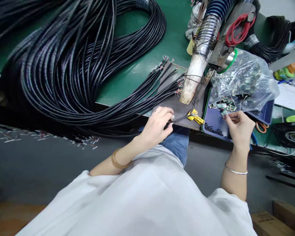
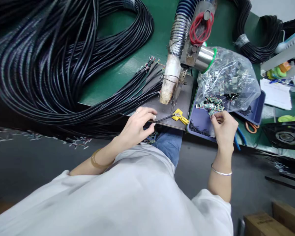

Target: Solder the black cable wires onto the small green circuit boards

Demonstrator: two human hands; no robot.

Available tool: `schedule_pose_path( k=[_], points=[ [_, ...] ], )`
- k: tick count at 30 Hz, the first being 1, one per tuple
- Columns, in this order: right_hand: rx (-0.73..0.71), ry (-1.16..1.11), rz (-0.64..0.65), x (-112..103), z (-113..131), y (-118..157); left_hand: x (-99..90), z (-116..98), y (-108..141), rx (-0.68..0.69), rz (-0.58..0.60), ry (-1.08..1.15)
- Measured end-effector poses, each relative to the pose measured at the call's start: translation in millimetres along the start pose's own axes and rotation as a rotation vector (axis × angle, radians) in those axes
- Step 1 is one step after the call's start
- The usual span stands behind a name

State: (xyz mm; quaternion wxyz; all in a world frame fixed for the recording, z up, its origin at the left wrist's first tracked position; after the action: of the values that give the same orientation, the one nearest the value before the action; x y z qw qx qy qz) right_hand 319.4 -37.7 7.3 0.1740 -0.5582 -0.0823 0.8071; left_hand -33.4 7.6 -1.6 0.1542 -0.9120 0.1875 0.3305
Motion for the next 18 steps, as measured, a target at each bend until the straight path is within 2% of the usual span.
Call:
schedule_pose_path(
  k=[2,6,8,10,12,13,15,18],
  points=[
    [-0.009,-0.006,-0.016,1,1,1,3.1,-10,4,-0.021,0.145,0.067],
    [-0.009,0.02,-0.079,-4,9,-1,23.6,-32,13,-0.017,0.588,0.384],
    [0.009,-0.036,-0.154,-10,25,2,39.2,-37,14,-0.038,0.699,0.539],
    [0.063,-0.301,-0.306,-18,49,11,52.2,-34,11,-0.173,0.603,0.672],
    [0.052,-0.578,-0.397,-21,80,24,57.4,-23,5,-0.355,0.368,0.813],
    [0.041,-0.699,-0.373,-19,96,31,57.4,-18,2,-0.428,0.28,0.896],
    [0.018,-0.912,-0.247,-7,123,42,53.4,-11,-4,-0.5,0.209,1.071],
    [0.021,-1.102,-0.106,19,145,52,44.2,-9,-10,-0.5,0.294,1.233]
  ],
)
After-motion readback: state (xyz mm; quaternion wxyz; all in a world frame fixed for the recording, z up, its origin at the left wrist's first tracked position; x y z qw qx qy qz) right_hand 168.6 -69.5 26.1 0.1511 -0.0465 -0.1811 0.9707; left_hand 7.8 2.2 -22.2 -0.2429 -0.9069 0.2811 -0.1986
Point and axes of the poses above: each hand's wrist, its own y-axis away from the middle knuckle, its own x-axis out of the palm, z = x × y, the point moved 2 cm from there along -y, towards the middle knuckle, and after that the axes turned 11 degrees about -x, right-handed, at the moved point
